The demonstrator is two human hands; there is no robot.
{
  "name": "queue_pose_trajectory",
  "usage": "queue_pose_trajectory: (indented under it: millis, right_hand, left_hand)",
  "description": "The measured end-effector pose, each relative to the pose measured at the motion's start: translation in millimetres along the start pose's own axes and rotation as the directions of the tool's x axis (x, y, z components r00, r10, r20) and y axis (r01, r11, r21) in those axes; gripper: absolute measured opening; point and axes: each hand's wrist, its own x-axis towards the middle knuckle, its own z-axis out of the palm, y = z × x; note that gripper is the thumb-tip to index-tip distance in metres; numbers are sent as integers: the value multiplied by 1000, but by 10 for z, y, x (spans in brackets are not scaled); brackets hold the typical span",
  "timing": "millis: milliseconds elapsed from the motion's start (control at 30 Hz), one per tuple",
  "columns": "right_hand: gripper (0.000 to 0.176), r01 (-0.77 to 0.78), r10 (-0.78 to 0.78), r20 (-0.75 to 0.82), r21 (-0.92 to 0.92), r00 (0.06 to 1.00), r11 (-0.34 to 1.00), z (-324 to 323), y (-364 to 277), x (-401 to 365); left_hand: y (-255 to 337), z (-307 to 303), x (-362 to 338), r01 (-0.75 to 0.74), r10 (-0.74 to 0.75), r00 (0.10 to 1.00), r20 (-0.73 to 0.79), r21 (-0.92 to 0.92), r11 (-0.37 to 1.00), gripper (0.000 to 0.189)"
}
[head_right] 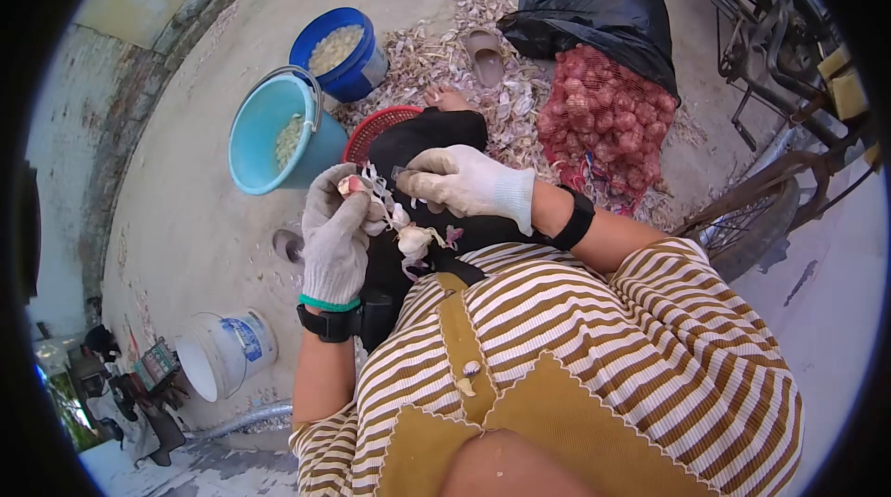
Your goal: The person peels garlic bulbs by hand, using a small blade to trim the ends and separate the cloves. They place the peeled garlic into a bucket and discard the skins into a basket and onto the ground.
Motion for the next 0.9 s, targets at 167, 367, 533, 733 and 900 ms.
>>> queue_pose_trajectory:
  millis: [167, 367, 533, 733, 900]
  right_hand:
    - [33, 314, -369, 71, -686, 927, 656, 8, -68, -6]
    - [34, 257, -425, 137, -936, 895, 240, 64, -250, -76]
    - [29, 287, -414, 199, -944, 888, 163, 79, -273, -63]
    - [27, 334, -395, 265, -935, 880, 118, 83, -304, -79]
    - [26, 322, -396, 259, -942, 881, 100, 121, -269, -56]
  left_hand:
    - [-19, -65, -23, 92, -80, 995, -58, 245, 965, 41]
    - [-40, -30, -64, -55, 109, 994, -31, 703, 709, 40]
    - [-139, -117, -71, -262, 308, 943, 125, 849, 459, 36]
    - [1, -36, -177, -380, 404, 872, 277, 903, 201, 27]
    - [-8, -45, -199, -410, 397, 849, 348, 908, 82, 29]
